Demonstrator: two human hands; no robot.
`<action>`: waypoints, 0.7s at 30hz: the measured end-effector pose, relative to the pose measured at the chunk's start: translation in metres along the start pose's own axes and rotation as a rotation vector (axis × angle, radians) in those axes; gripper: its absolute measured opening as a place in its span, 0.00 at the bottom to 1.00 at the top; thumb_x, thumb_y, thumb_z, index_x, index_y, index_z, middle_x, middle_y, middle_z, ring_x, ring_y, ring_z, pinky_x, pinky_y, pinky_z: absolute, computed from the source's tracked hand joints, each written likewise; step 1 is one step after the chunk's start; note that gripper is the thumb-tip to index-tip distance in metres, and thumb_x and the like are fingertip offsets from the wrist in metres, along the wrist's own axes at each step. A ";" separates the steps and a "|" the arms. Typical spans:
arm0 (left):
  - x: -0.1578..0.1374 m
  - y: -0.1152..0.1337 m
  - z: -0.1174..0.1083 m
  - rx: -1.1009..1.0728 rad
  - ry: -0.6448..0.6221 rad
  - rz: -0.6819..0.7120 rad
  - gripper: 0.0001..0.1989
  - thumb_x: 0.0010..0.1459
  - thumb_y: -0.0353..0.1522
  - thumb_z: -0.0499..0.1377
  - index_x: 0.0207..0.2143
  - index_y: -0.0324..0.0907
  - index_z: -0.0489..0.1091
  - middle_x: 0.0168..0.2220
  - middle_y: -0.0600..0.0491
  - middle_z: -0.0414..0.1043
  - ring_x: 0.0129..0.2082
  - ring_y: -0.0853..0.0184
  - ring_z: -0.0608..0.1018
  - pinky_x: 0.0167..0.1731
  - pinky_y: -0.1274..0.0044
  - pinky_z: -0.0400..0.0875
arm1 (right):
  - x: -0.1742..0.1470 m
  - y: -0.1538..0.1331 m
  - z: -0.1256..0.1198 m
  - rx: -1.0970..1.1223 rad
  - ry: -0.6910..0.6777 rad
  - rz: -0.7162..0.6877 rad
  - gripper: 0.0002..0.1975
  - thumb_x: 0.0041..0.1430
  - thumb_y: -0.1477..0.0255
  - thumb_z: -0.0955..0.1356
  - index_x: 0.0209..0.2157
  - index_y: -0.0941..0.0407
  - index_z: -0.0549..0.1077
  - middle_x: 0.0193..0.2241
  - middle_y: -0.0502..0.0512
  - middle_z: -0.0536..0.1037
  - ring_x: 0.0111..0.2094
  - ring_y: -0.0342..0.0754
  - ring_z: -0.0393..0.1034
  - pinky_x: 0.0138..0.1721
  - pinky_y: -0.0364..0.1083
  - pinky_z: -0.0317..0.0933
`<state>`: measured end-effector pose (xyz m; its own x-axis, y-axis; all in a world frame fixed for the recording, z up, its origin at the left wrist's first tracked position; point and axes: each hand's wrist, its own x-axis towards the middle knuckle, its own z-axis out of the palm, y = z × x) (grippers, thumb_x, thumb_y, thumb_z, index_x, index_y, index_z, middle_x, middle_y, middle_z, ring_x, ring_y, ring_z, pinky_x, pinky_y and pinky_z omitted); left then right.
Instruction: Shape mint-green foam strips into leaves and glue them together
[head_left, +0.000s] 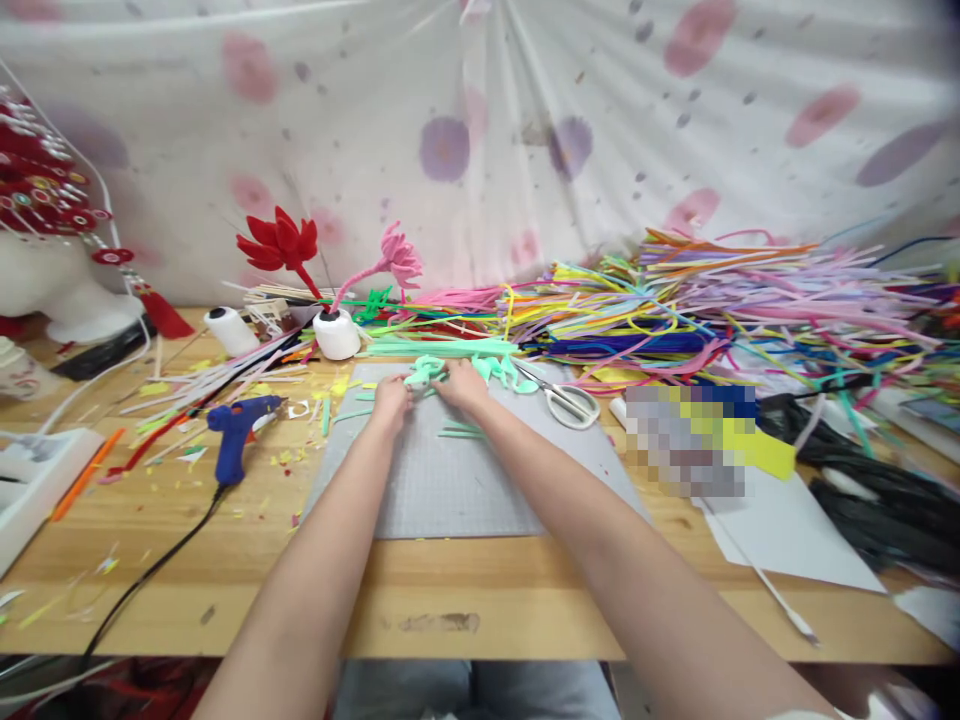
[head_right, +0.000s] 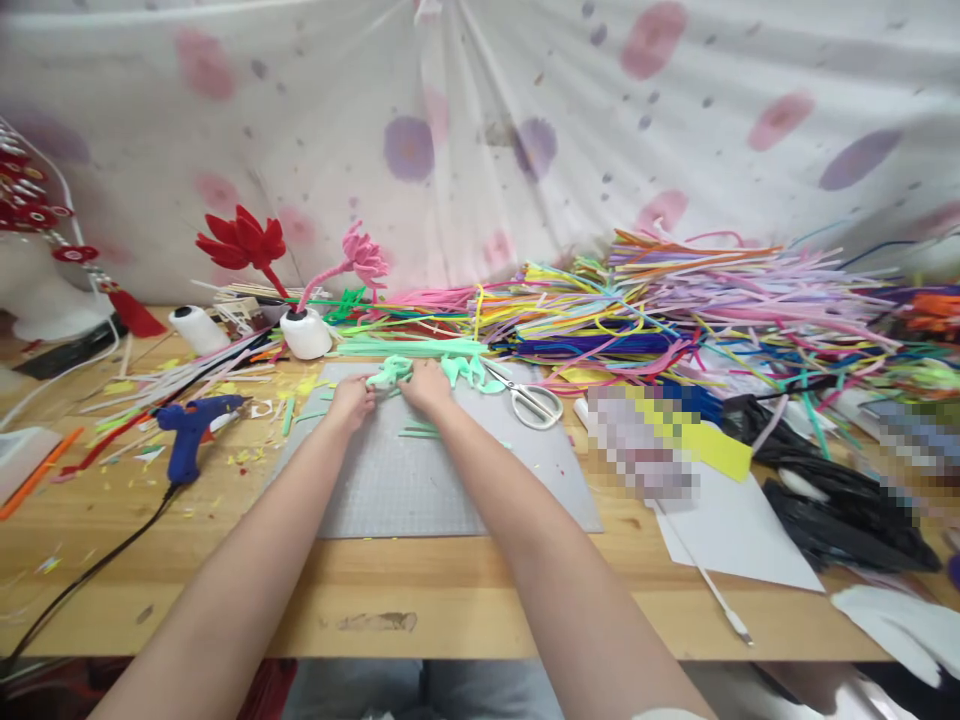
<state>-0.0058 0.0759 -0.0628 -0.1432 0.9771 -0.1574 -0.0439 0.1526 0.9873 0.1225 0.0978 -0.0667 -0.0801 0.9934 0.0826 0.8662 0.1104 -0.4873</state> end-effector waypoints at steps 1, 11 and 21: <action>-0.001 0.002 0.001 -0.044 -0.007 -0.031 0.07 0.56 0.26 0.45 0.27 0.38 0.60 0.16 0.61 0.49 0.11 0.79 0.53 0.12 0.86 0.47 | 0.000 0.003 -0.001 0.008 -0.009 -0.010 0.20 0.48 0.59 0.64 0.40 0.57 0.67 0.43 0.63 0.67 0.44 0.53 0.63 0.42 0.49 0.57; -0.030 0.013 0.004 -0.817 -0.240 -0.307 0.09 0.57 0.24 0.47 0.34 0.33 0.67 0.23 0.53 0.64 0.23 0.79 0.69 0.24 0.88 0.69 | -0.014 0.032 -0.008 0.130 -0.073 -0.457 0.10 0.50 0.70 0.66 0.36 0.57 0.69 0.37 0.55 0.68 0.42 0.45 0.60 0.46 0.45 0.52; -0.035 0.000 0.008 -0.543 -0.214 -0.175 0.08 0.53 0.22 0.50 0.27 0.32 0.68 0.19 0.56 0.59 0.17 0.80 0.63 0.19 0.86 0.63 | -0.029 0.036 -0.018 0.602 0.046 -0.192 0.08 0.45 0.68 0.67 0.29 0.56 0.69 0.27 0.48 0.70 0.27 0.40 0.62 0.33 0.41 0.56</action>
<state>0.0067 0.0429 -0.0571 0.1115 0.9610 -0.2530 -0.5549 0.2714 0.7864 0.1653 0.0721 -0.0708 -0.1741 0.9531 0.2477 0.4081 0.2988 -0.8627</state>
